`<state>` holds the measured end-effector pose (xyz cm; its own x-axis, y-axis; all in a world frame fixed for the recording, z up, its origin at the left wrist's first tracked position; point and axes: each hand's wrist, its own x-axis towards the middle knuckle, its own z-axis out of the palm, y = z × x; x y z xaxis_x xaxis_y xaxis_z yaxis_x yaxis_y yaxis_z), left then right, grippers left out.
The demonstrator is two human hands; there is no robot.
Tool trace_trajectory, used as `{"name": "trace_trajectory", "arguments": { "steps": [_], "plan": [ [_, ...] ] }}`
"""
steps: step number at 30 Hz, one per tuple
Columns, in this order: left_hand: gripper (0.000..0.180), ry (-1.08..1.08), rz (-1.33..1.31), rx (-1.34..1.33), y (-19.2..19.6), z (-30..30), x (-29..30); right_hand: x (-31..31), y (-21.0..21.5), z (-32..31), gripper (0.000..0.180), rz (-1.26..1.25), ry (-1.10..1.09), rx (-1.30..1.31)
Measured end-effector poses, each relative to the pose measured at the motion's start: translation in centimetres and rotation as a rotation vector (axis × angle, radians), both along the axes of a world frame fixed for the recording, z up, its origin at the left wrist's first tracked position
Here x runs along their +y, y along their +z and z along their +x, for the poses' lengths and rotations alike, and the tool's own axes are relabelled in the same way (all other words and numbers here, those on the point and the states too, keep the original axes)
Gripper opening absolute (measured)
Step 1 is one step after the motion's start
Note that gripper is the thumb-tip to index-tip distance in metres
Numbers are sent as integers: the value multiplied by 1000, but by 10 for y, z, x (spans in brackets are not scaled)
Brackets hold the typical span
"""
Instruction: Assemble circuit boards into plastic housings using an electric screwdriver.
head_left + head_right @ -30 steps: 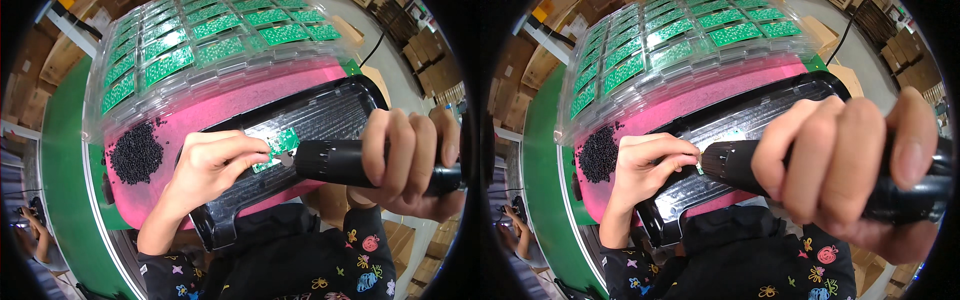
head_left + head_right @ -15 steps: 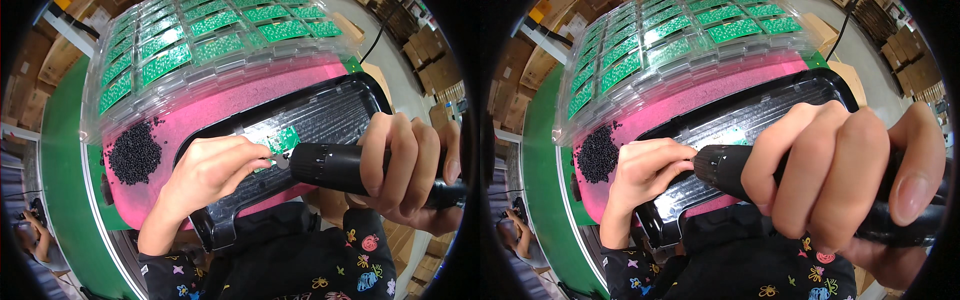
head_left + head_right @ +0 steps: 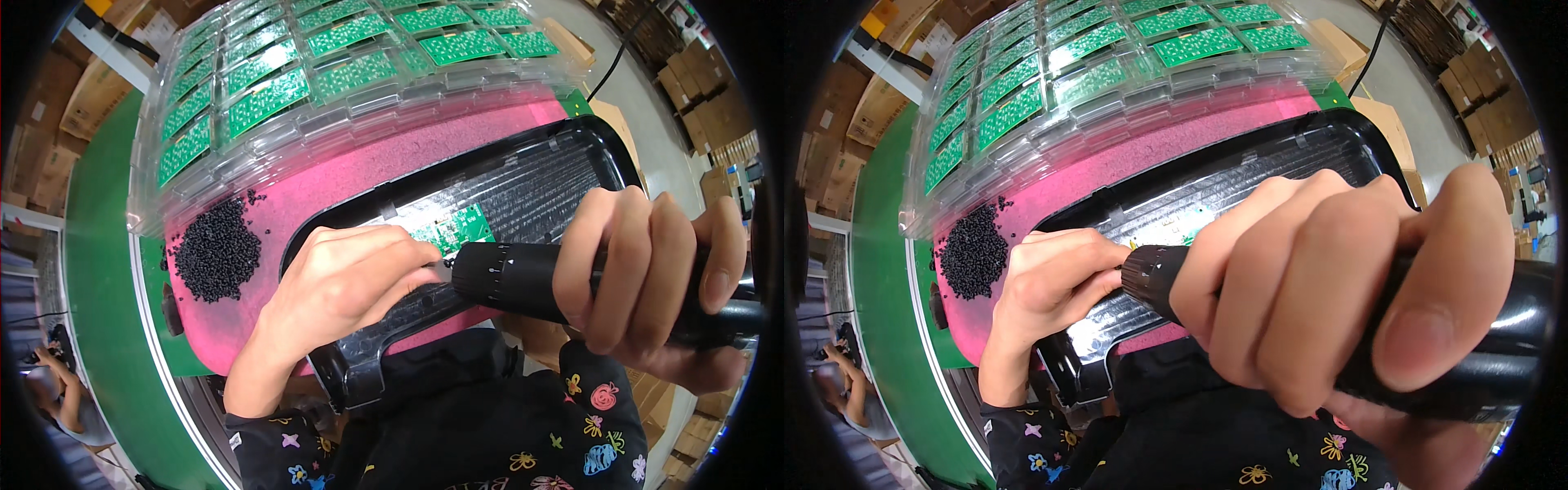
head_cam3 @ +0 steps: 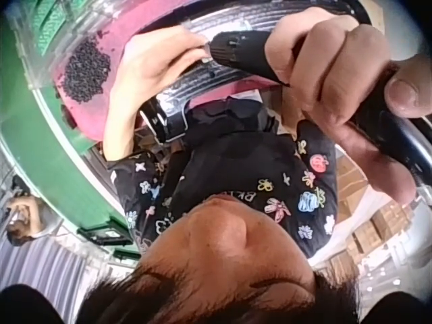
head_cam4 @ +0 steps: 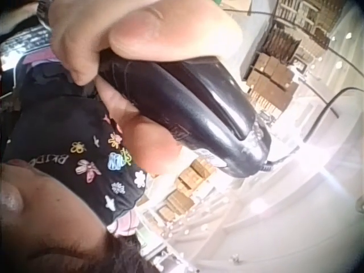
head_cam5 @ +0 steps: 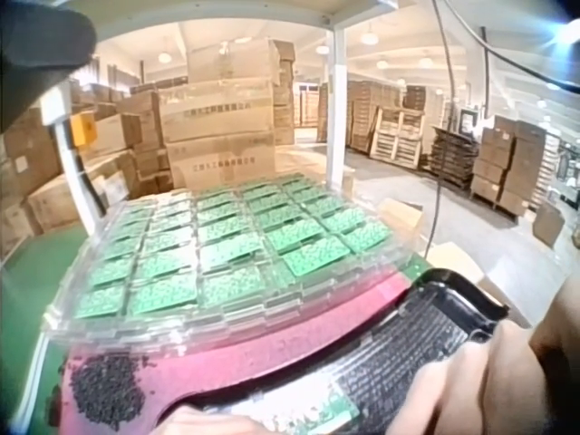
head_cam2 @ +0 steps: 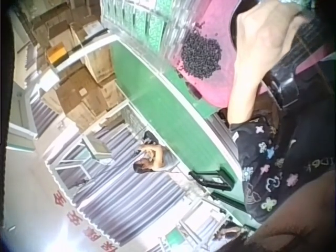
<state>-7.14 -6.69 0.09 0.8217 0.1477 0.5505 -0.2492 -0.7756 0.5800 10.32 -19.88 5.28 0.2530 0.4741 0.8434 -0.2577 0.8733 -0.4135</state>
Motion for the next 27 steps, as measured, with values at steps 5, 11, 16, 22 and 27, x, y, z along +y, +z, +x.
{"name": "trace_trajectory", "arguments": {
  "steps": [5,11,16,22,27],
  "plan": [
    [18,44,77,58,-3,2,-2,4,-6,3,44,-47,33,-125],
    [15,102,235,53,-3,1,0,15,-11,6,45,-8,57,-124],
    [16,5,57,56,-3,4,1,6,-3,21,43,-67,128,-163],
    [11,181,95,-85,-3,4,-2,10,-6,26,47,-143,113,-168],
    [18,214,-2,109,0,-1,0,12,-6,39,55,-407,-58,-248]
  ]
}}
